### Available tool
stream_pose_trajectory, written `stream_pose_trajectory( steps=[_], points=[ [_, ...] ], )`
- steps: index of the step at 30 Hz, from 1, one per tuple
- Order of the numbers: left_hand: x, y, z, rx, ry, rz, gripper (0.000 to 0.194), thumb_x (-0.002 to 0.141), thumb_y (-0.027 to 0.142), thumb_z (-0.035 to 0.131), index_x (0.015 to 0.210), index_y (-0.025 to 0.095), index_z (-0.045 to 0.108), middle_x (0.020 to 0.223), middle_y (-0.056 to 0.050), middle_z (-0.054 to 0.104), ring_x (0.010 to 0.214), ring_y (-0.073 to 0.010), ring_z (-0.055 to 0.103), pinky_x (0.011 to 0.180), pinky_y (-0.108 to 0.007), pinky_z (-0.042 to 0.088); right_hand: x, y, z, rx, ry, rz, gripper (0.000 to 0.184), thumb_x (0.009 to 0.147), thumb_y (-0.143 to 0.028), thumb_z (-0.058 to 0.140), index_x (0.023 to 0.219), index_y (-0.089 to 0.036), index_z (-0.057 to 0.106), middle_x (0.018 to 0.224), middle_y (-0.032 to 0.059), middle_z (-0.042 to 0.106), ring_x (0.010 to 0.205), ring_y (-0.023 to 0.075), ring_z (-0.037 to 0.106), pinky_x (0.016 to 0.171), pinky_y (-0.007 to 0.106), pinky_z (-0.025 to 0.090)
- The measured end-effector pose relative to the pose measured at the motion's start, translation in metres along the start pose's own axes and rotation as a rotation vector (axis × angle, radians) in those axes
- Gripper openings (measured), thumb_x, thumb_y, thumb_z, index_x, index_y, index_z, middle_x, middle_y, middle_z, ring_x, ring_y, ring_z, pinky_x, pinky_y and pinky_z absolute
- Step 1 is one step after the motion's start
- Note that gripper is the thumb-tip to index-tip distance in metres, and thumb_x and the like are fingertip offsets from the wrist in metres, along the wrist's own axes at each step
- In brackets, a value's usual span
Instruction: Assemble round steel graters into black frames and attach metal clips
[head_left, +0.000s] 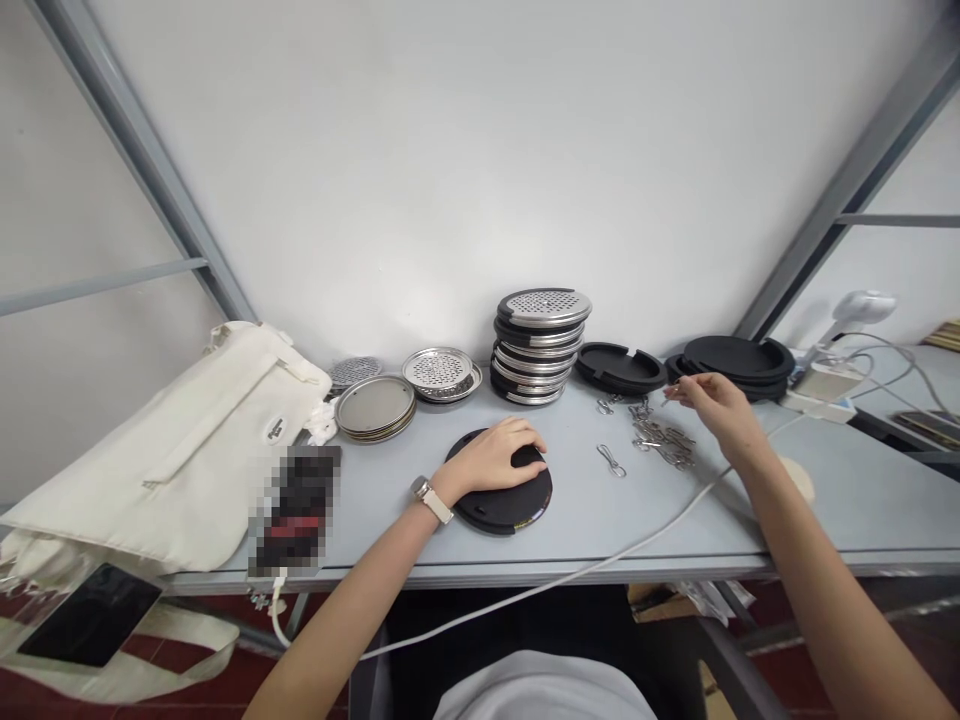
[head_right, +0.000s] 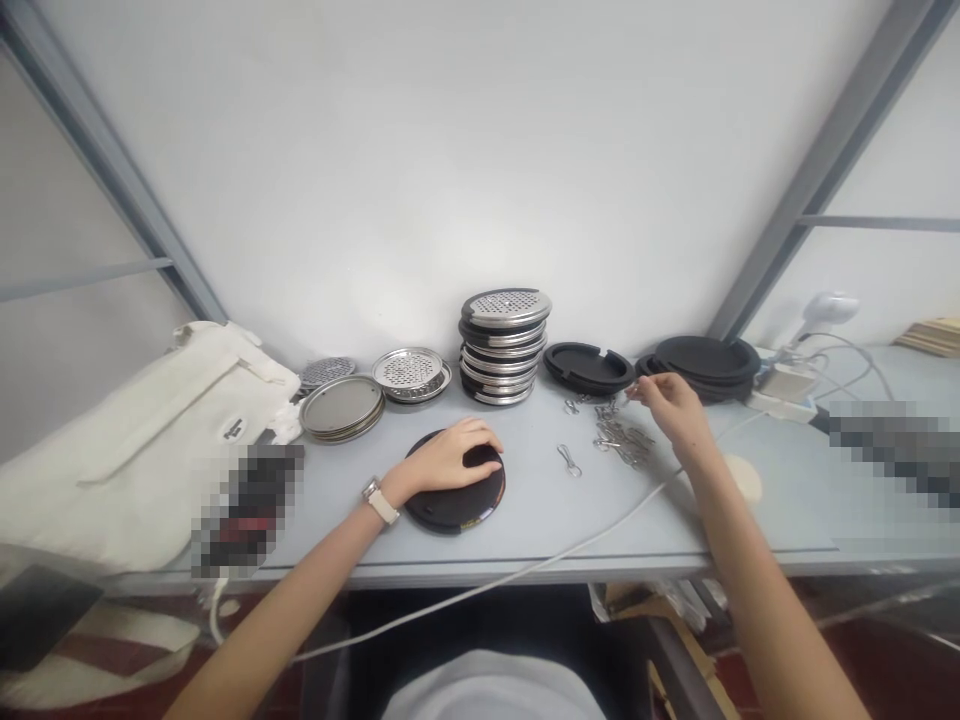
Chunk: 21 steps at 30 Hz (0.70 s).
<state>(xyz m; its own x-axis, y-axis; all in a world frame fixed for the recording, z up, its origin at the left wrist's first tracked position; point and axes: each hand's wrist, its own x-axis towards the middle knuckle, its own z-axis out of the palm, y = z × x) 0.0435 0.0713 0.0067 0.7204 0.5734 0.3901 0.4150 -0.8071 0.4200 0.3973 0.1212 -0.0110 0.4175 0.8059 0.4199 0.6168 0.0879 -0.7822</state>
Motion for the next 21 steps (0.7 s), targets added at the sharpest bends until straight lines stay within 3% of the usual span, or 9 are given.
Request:
stream_pose_trajectory(
  steps=[4, 6, 10, 12, 14, 16, 21],
  points=[
    [0.0, 0.0, 0.0, 0.002, 0.002, 0.006, 0.015, 0.085, 0.028, 0.057, 0.097, 0.019, 0.06, 0.098, -0.005, 0.06, 0.101, -0.0195, 0.054, 0.093, -0.032, 0.043, -0.018, -0.018, 0.0, 0.15, -0.19, -0.005, 0.031, 0.083, -0.047, 0.054, 0.083, -0.017, 0.058, 0.082, 0.0098, 0.066, 0.067, 0.0134, 0.057, 0.065, 0.026, 0.044],
    [0.0, 0.0, 0.0, 0.001, 0.0, 0.006, 0.015, 0.085, 0.027, 0.058, 0.097, 0.019, 0.06, 0.098, -0.005, 0.06, 0.101, -0.0196, 0.054, 0.093, -0.032, 0.043, -0.032, -0.032, 0.008, 0.132, -0.362, 0.004, 0.037, 0.082, -0.051, 0.054, 0.086, -0.016, 0.065, 0.085, 0.0099, 0.067, 0.069, 0.015, 0.057, 0.066, 0.028, 0.045],
    [0.0, 0.001, -0.001, -0.008, -0.002, 0.009, 0.015, 0.085, 0.027, 0.057, 0.097, 0.019, 0.06, 0.099, -0.005, 0.06, 0.101, -0.0197, 0.054, 0.094, -0.033, 0.043, -0.066, -0.067, 0.041, 0.242, -0.619, -0.067, 0.038, 0.081, -0.052, 0.056, 0.096, -0.019, 0.069, 0.1, 0.0094, 0.069, 0.086, 0.0216, 0.063, 0.075, 0.032, 0.051],
    [0.0, 0.001, -0.001, -0.011, 0.003, 0.016, 0.015, 0.085, 0.026, 0.057, 0.098, 0.019, 0.06, 0.1, -0.005, 0.06, 0.103, -0.0195, 0.054, 0.095, -0.033, 0.042, -0.084, -0.081, 0.06, 0.333, -0.699, -0.137, 0.038, 0.078, -0.053, 0.059, 0.094, -0.02, 0.067, 0.097, 0.0093, 0.069, 0.082, 0.0224, 0.066, 0.078, 0.036, 0.053],
    [0.0, 0.001, -0.001, -0.012, 0.01, 0.018, 0.015, 0.085, 0.026, 0.058, 0.098, 0.019, 0.059, 0.101, -0.005, 0.06, 0.104, -0.0197, 0.053, 0.095, -0.033, 0.042, -0.1, -0.09, 0.075, 0.4, -0.669, -0.222, 0.037, 0.08, -0.051, 0.057, 0.101, -0.02, 0.061, 0.092, 0.0081, 0.068, 0.083, 0.0225, 0.066, 0.08, 0.038, 0.053],
    [0.0, 0.001, 0.0, -0.008, 0.016, 0.013, 0.015, 0.084, 0.027, 0.059, 0.098, 0.02, 0.059, 0.101, -0.006, 0.06, 0.105, -0.0204, 0.053, 0.095, -0.034, 0.042, -0.111, -0.093, 0.082, 0.349, -0.557, -0.276, 0.031, 0.085, -0.047, 0.054, 0.102, -0.021, 0.056, 0.092, 0.0073, 0.065, 0.085, 0.022, 0.065, 0.08, 0.039, 0.052],
    [-0.001, 0.001, 0.001, -0.015, 0.03, -0.011, 0.019, 0.083, 0.028, 0.06, 0.099, 0.019, 0.056, 0.102, -0.006, 0.058, 0.103, -0.0205, 0.054, 0.093, -0.034, 0.043, -0.116, -0.086, 0.076, 0.233, -0.42, -0.34, 0.022, 0.086, -0.041, 0.054, 0.092, -0.02, 0.059, 0.098, 0.0081, 0.057, 0.082, 0.0194, 0.063, 0.08, 0.038, 0.051]
  ],
)
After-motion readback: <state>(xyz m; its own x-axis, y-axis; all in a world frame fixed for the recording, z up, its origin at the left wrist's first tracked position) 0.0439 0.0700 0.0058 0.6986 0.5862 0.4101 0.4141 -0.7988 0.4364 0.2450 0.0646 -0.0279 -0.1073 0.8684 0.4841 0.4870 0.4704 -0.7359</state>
